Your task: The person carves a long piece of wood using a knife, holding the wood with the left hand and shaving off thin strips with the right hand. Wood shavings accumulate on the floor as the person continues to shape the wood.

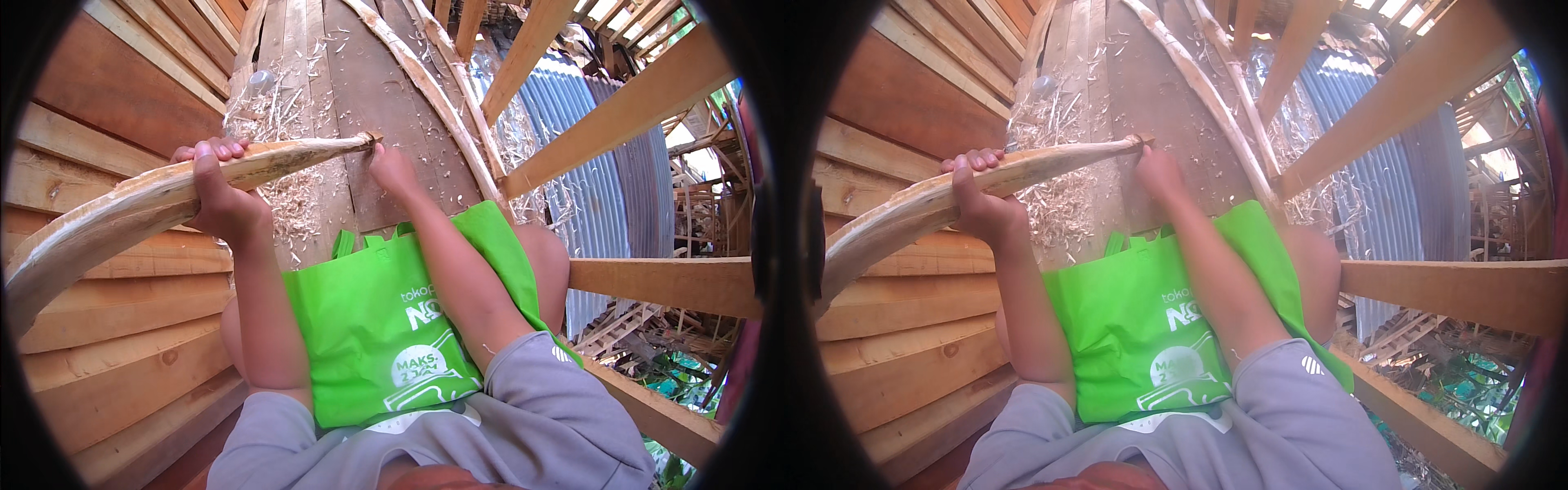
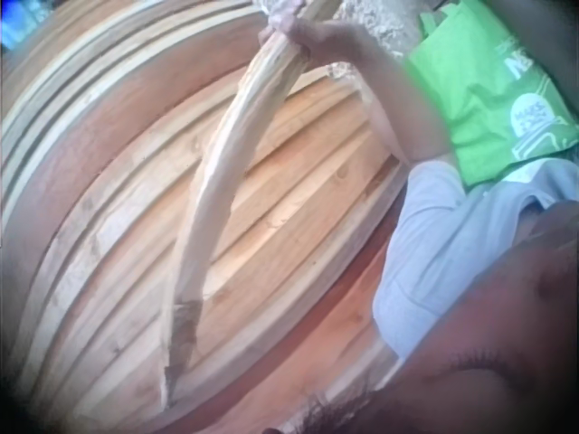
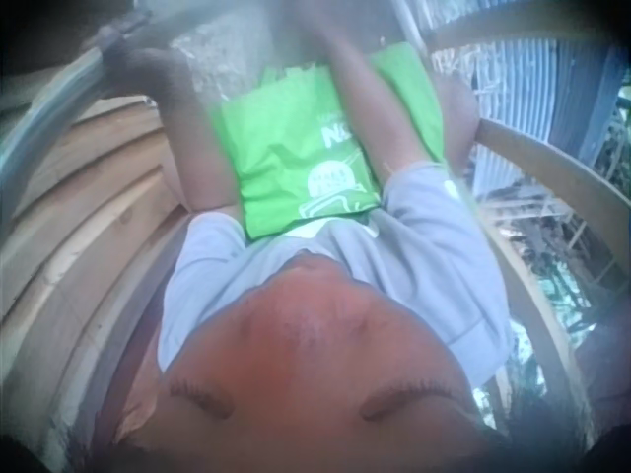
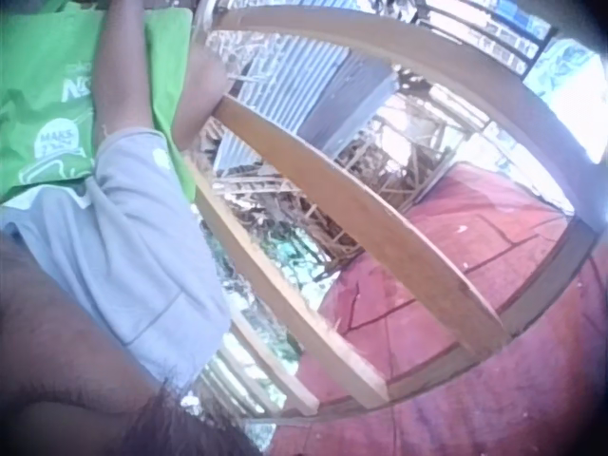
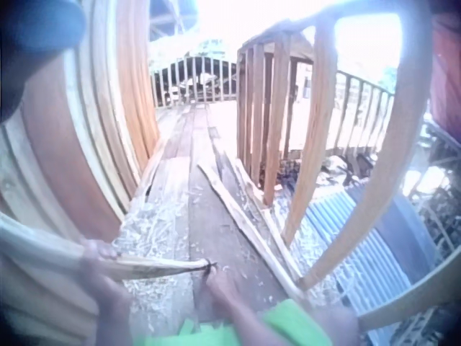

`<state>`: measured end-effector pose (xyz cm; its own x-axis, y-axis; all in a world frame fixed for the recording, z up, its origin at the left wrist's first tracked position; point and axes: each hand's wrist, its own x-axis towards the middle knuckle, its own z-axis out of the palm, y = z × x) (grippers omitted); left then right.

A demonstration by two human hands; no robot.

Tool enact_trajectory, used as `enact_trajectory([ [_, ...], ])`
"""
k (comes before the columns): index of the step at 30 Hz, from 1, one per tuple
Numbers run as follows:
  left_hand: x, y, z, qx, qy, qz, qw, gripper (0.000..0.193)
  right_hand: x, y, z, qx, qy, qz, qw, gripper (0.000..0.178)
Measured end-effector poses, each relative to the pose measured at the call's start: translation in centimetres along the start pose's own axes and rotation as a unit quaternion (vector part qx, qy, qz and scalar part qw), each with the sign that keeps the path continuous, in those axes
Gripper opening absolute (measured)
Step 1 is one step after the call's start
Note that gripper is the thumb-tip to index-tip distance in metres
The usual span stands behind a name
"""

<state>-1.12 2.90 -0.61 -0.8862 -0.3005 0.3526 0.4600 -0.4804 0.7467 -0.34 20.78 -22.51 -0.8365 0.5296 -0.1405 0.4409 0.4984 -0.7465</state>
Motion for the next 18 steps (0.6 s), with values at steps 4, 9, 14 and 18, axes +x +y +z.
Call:
enact_trajectory([
  [4,-0.1,-0.2,-0.4,-0.011,-0.024,-0.003,1.0,0.017,0.4,-0.5,-0.4,-0.019,-0.029,0.0,0.999,0.051],
  [9,0.0,-0.2,-0.3,-0.015,-0.038,0.005,0.999,0.017,0.9,-0.6,-0.1,-0.028,-0.018,-0.036,0.999,0.049],
  [14,0.0,-0.1,-0.1,-0.014,-0.03,0.005,0.999,0.016,0.6,-0.3,0.1,-0.003,0.003,-0.037,0.999,0.05],
  [18,0.2,0.0,0.0,-0.01,-0.026,0.005,1.0,0.015,0.5,-2.0,-0.2,-0.028,0.009,-0.03,0.999,0.05],
])
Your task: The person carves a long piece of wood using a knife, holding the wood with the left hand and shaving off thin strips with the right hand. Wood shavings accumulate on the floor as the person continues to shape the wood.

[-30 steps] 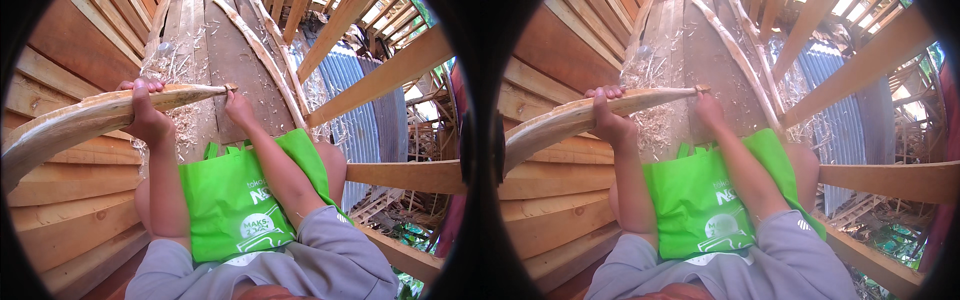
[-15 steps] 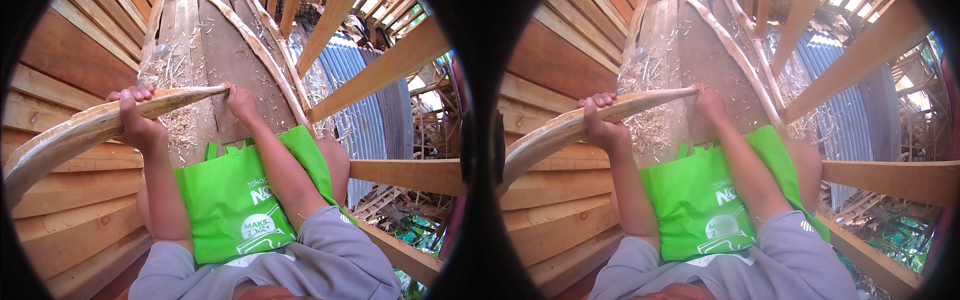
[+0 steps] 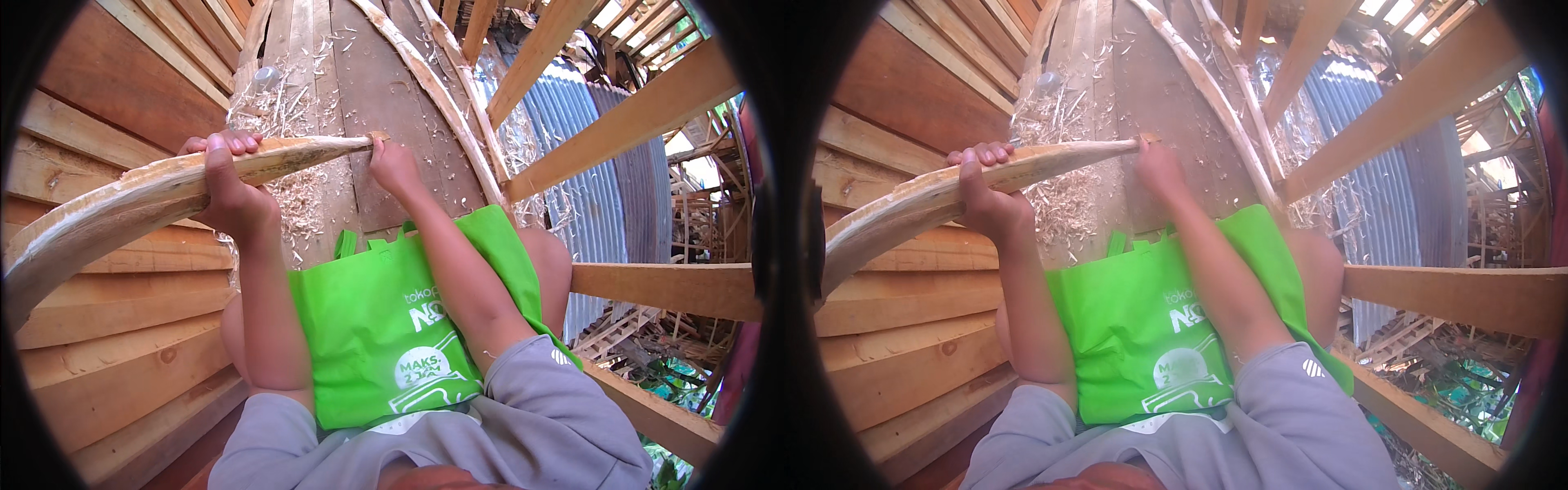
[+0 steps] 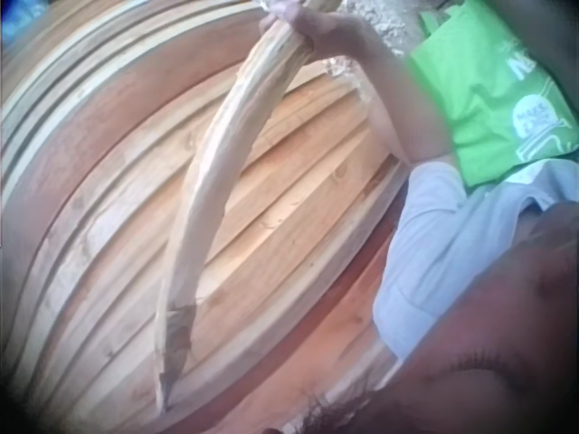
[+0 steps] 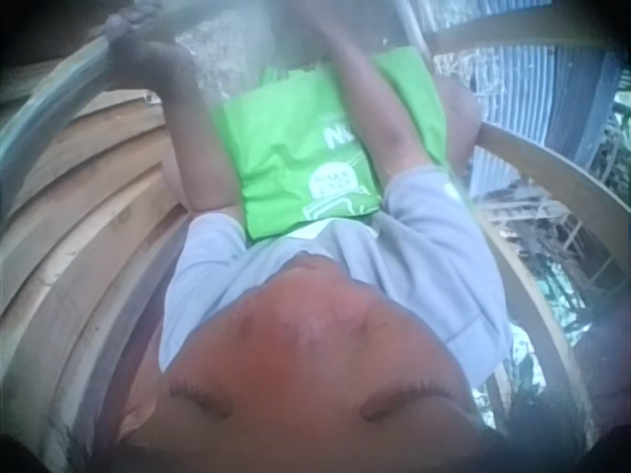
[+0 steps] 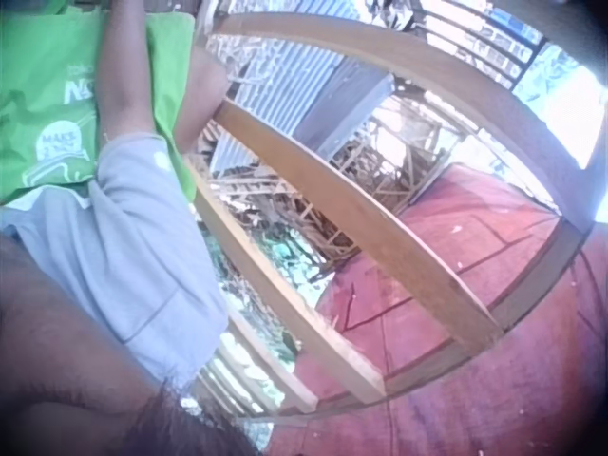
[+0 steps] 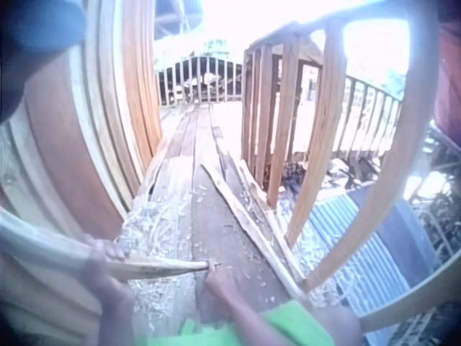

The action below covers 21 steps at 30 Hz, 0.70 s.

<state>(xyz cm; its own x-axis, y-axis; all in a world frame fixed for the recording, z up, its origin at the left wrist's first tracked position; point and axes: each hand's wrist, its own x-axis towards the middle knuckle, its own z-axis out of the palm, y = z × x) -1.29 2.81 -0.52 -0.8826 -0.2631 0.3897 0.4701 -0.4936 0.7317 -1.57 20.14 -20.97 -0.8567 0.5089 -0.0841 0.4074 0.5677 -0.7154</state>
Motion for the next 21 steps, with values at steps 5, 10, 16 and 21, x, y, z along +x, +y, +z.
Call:
enact_trajectory([
  [5,0.0,-0.1,-0.2,-0.011,0.0,0.001,1.0,0.016,-0.3,0.0,0.0,-0.002,-0.002,-0.032,0.999,0.049],
  [10,-0.3,-0.1,-0.2,-0.008,0.017,0.001,1.0,0.016,-1.1,0.3,0.1,0.009,0.003,-0.016,1.0,0.049],
  [16,-0.2,-0.5,-2.1,-0.027,-0.138,0.064,0.988,0.023,-1.0,1.1,-0.2,0.01,-0.018,-0.035,0.999,0.047],
  [21,1.2,-2.6,-3.7,-0.063,-0.289,0.057,0.953,0.029,0.0,3.1,-2.6,0.016,-0.036,-0.062,0.997,0.05],
])
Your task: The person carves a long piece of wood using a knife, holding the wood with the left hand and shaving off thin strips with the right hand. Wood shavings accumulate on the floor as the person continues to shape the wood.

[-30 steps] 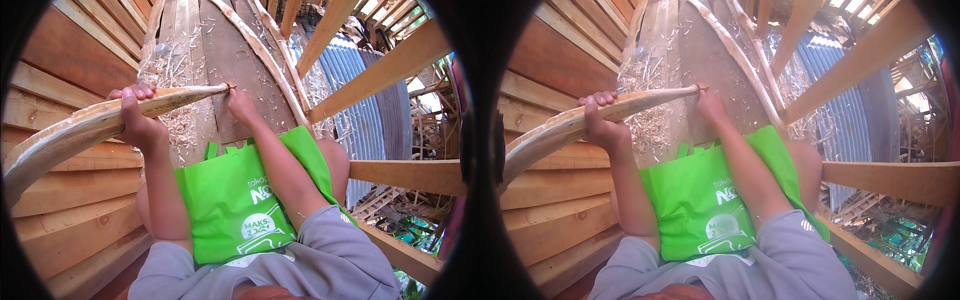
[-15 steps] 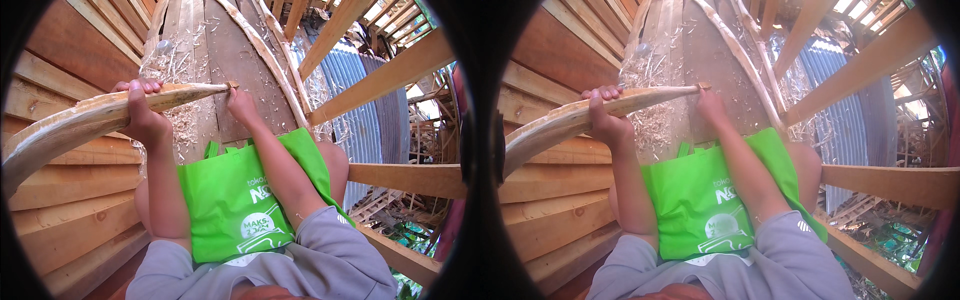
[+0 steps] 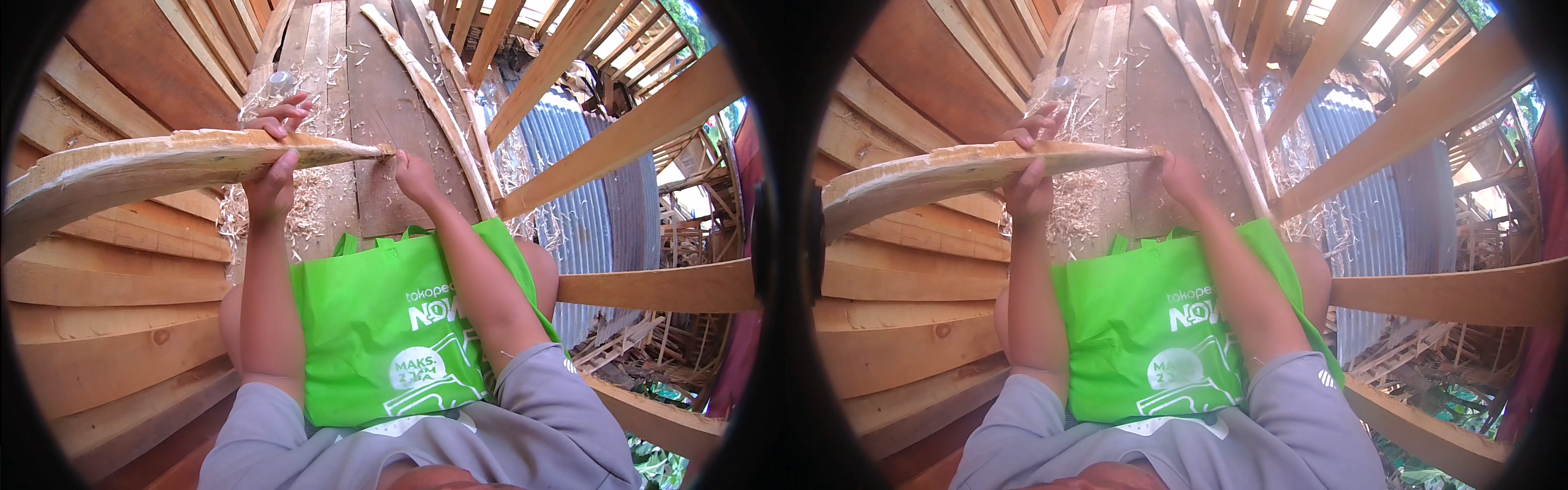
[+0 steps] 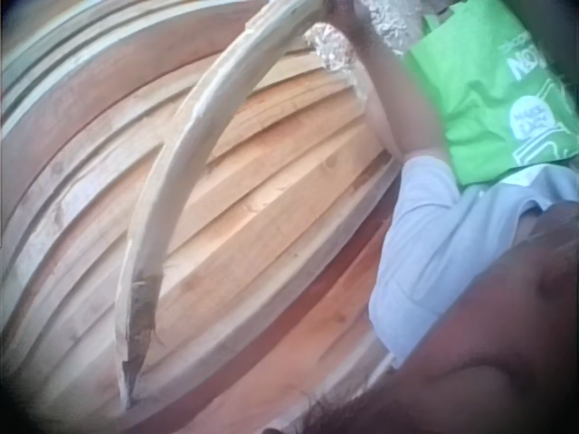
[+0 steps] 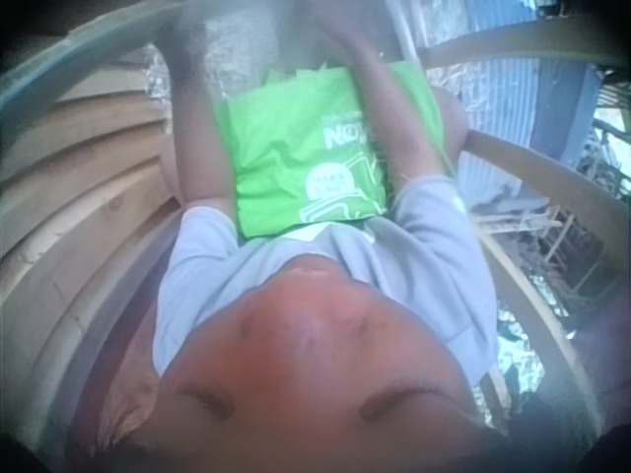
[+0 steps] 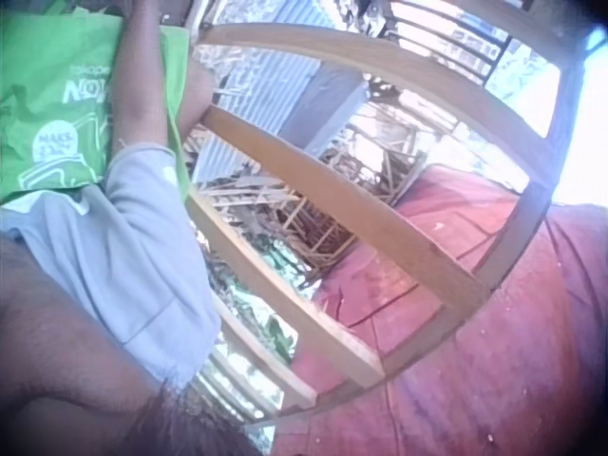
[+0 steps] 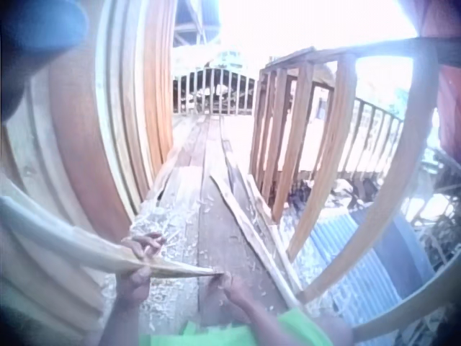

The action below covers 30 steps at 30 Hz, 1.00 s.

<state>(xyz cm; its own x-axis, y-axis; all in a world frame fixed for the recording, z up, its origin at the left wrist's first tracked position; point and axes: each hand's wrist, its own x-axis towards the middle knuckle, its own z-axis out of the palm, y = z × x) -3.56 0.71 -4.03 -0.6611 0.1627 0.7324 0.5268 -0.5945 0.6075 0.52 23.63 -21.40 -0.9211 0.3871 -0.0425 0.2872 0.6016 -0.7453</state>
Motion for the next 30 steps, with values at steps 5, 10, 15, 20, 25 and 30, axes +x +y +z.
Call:
enact_trajectory([
  [5,-1.0,-0.7,-0.8,-0.06,0.053,-0.054,0.995,0.021,0.1,0.3,-4.9,0.025,-0.106,0.115,0.987,0.052],
  [10,-1.0,1.2,2.7,-0.047,0.11,-0.043,0.992,0.022,0.1,2.9,-5.8,0.139,-0.075,0.243,0.957,0.047],
  [15,-0.7,3.9,6.0,-0.004,0.154,-0.052,0.987,0.019,-2.2,4.8,-2.6,0.041,0.008,0.201,0.979,0.042],
  [20,-0.5,5.0,6.0,-0.016,0.16,-0.07,0.985,0.019,-2.2,5.7,-0.8,-0.16,0.006,0.172,0.972,0.03],
  [25,-0.8,5.3,5.2,-0.052,0.156,-0.069,0.984,0.021,-4.6,2.3,-0.8,-0.195,-0.033,0.178,0.964,0.027],
  [30,-0.5,5.5,6.0,-0.041,0.137,-0.075,0.987,0.019,-5.0,2.4,0.2,-0.104,-0.222,-0.026,0.969,0.033],
])
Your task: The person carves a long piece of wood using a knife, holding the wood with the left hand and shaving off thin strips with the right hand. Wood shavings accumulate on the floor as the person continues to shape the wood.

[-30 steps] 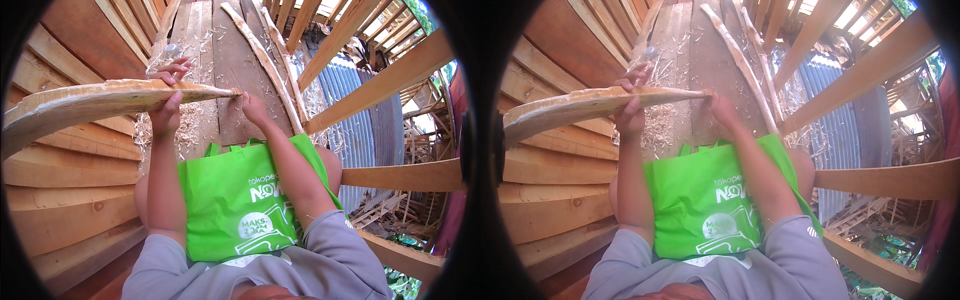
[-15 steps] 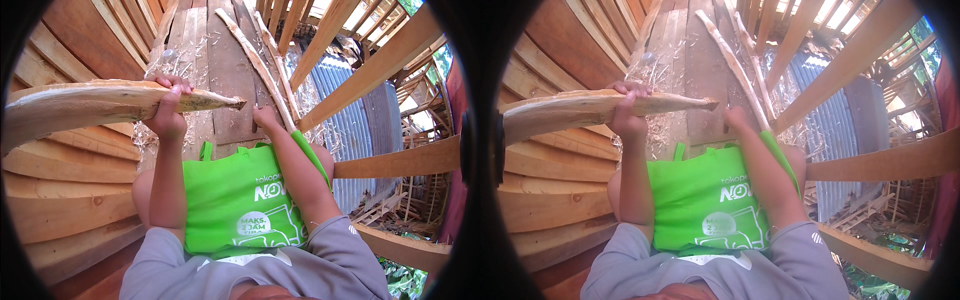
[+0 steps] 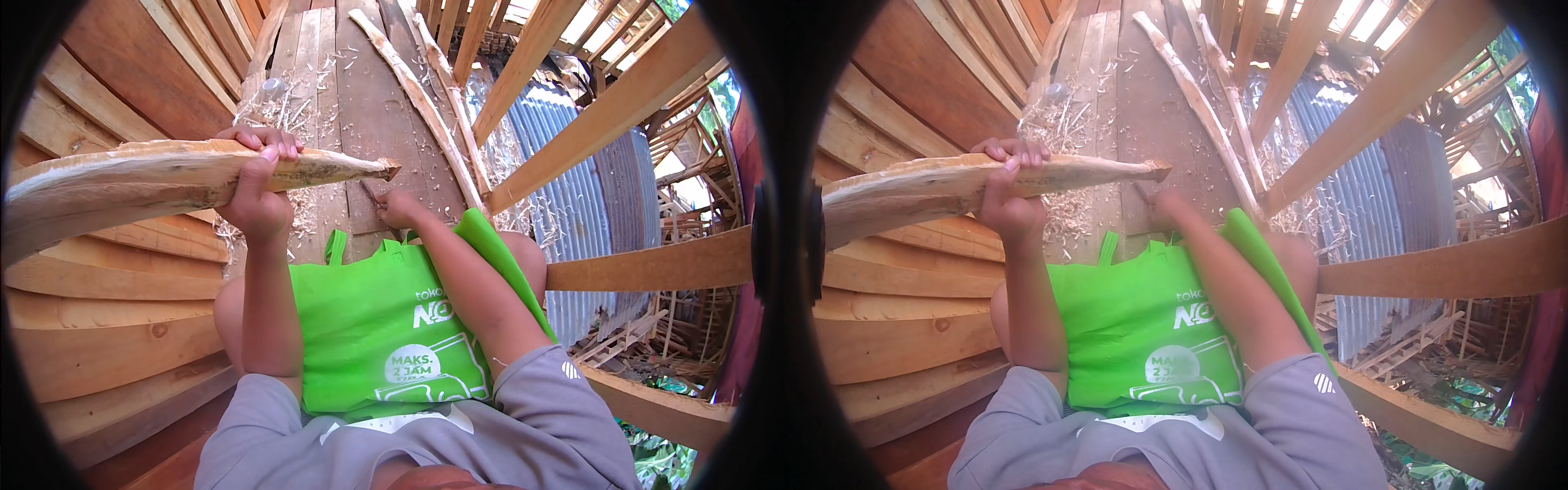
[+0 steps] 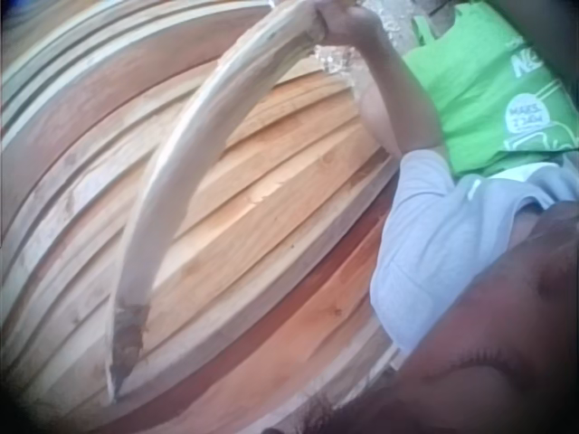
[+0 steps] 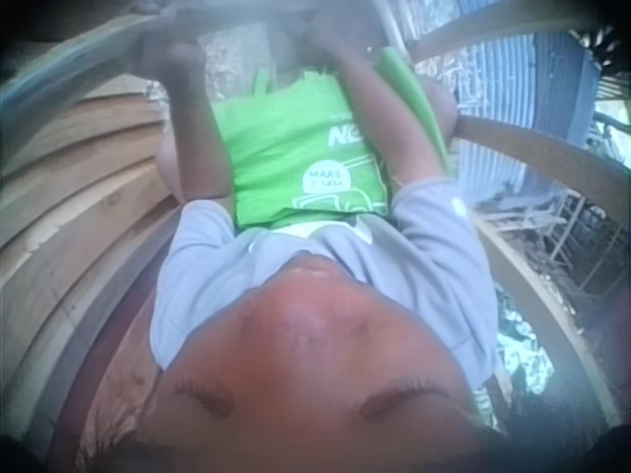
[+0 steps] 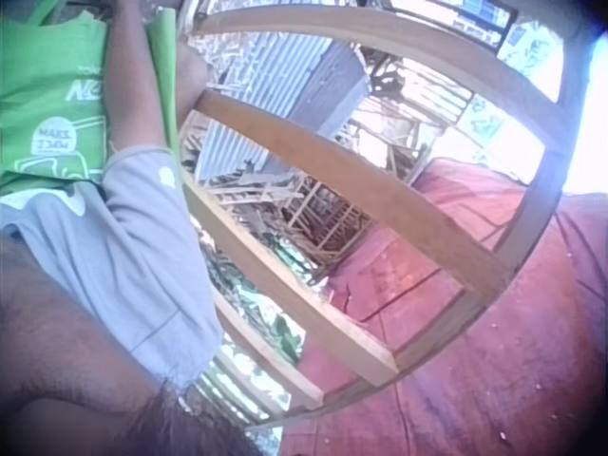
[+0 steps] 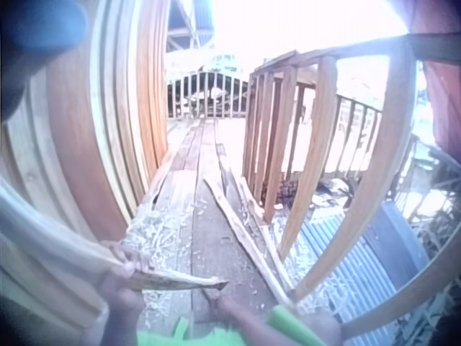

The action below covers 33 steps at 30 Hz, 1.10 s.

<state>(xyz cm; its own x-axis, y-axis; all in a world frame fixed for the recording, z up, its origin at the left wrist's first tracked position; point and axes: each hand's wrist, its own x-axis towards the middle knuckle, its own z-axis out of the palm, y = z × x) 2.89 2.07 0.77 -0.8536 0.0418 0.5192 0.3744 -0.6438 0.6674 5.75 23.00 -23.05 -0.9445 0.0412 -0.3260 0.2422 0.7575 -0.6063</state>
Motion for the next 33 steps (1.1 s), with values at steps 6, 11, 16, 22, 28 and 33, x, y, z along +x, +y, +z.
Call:
enact_trajectory([
  [6,0.4,0.7,-1.2,0.028,0.011,-0.001,1.0,0.018,0.7,0.0,-0.6,-0.211,-0.025,0.102,0.972,0.039],
  [11,0.9,0.7,-1.1,0.024,0.012,-0.003,1.0,0.017,0.8,2.2,0.6,-0.288,-0.077,-0.004,0.954,0.035],
  [16,0.9,1.0,-1.9,0.032,0.016,-0.003,0.999,0.018,-1.0,-0.7,-0.2,0.006,-0.042,0.078,0.996,0.029],
  [22,1.1,1.1,-2.4,0.028,0.015,0.001,0.999,0.017,-1.6,-0.5,-0.6,-0.368,-0.123,0.045,0.92,0.033],
  [28,1.1,0.9,-2.4,0.035,0.007,0.009,0.999,0.017,-1.9,-2.5,3.6,-0.038,-0.061,-0.065,0.995,0.034],
  [33,1.2,0.8,-2.8,-0.013,0.025,0.028,0.999,0.018,-1.2,-3.0,2.9,-0.215,-0.102,0.044,0.97,0.056],
])
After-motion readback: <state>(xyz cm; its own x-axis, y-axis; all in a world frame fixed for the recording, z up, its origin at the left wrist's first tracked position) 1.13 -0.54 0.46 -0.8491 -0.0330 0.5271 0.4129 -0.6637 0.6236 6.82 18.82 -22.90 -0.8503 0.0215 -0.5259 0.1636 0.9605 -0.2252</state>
